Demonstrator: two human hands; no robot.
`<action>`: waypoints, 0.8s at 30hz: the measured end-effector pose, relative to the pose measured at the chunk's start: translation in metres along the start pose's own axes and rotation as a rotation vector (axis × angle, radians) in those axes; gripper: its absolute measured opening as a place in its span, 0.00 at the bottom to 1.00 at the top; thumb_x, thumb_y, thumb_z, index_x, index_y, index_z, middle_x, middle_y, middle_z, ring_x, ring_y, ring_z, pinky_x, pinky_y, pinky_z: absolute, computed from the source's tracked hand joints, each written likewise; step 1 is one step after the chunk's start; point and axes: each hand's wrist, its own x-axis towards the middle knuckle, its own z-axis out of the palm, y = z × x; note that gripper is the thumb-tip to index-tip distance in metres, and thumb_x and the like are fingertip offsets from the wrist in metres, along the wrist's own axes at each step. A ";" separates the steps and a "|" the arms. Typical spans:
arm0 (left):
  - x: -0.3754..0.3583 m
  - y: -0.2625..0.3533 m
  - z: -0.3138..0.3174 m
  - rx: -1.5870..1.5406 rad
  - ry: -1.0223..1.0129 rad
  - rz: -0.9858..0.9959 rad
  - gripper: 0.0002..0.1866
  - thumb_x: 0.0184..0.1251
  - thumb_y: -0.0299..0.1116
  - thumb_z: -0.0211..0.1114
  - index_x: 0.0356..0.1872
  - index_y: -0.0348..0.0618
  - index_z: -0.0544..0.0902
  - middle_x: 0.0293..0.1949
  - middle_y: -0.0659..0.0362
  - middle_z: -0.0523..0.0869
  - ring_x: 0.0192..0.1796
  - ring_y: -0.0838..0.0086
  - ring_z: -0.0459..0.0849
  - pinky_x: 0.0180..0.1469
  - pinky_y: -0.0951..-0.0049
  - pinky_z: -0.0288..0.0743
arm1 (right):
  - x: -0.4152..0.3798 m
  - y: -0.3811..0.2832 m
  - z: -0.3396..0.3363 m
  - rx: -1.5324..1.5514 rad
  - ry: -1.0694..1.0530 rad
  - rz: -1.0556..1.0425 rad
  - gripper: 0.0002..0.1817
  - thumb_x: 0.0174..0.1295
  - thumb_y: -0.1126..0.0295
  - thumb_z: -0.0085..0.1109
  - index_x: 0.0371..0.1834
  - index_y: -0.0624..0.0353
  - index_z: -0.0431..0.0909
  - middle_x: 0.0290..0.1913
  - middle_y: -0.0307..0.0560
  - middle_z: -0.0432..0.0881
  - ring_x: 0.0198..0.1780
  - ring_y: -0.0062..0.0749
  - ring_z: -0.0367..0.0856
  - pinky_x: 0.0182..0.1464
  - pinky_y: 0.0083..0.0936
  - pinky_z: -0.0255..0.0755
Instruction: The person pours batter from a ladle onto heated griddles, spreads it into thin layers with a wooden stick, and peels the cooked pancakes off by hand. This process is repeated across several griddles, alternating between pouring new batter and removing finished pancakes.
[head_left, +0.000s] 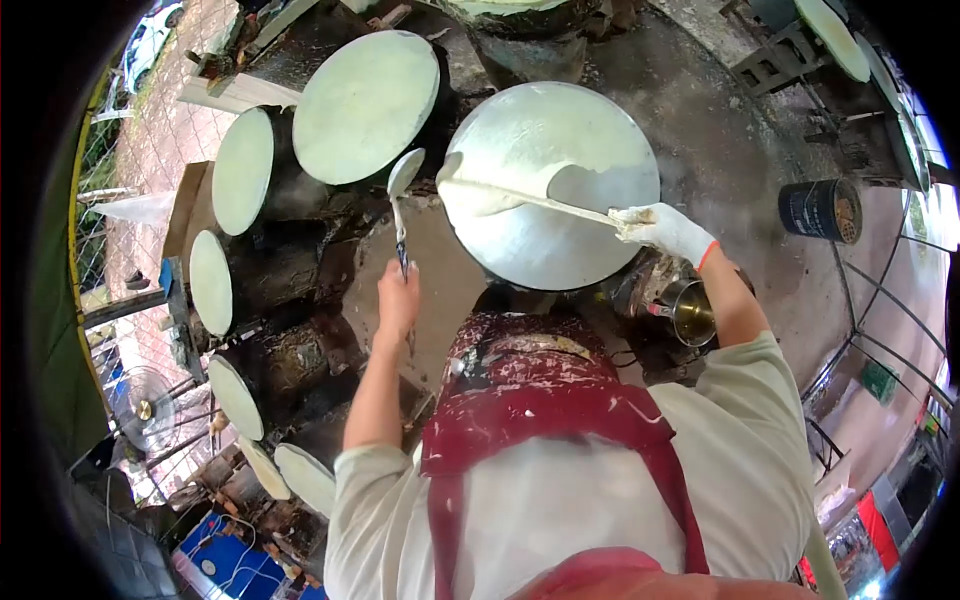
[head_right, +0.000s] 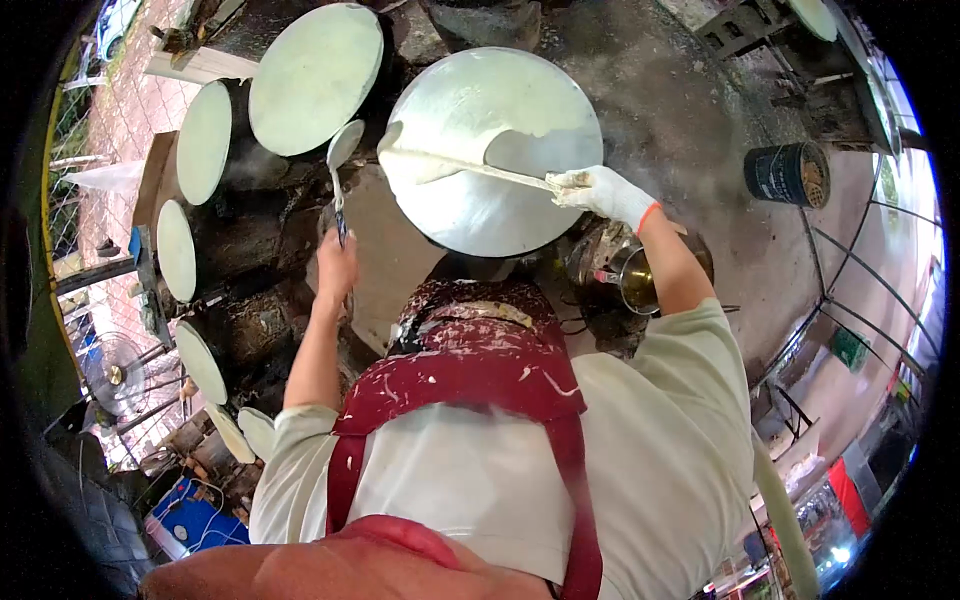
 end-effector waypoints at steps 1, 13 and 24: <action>0.013 0.002 0.002 0.042 -0.054 -0.017 0.11 0.70 0.33 0.57 0.33 0.35 0.71 0.22 0.45 0.77 0.30 0.52 0.80 0.36 0.57 0.73 | -0.009 -0.008 -0.006 -0.183 0.040 -0.146 0.21 0.57 0.72 0.67 0.55 0.64 0.80 0.56 0.45 0.81 0.54 0.27 0.78 0.59 0.20 0.70; -0.040 -0.012 -0.014 0.551 -0.257 0.194 0.09 0.66 0.33 0.57 0.41 0.39 0.70 0.25 0.42 0.82 0.31 0.44 0.83 0.32 0.46 0.75 | -0.023 -0.013 0.028 -0.305 -0.017 0.044 0.24 0.60 0.70 0.63 0.61 0.61 0.76 0.46 0.35 0.84 0.35 0.13 0.72 0.37 0.15 0.67; -0.049 -0.033 -0.036 -0.231 -0.680 0.241 0.06 0.69 0.32 0.59 0.40 0.42 0.76 0.18 0.63 0.75 0.19 0.75 0.74 0.22 0.71 0.67 | -0.058 0.058 0.235 0.567 0.264 0.016 0.13 0.65 0.57 0.59 0.43 0.54 0.80 0.19 0.32 0.70 0.12 0.15 0.62 0.13 0.16 0.55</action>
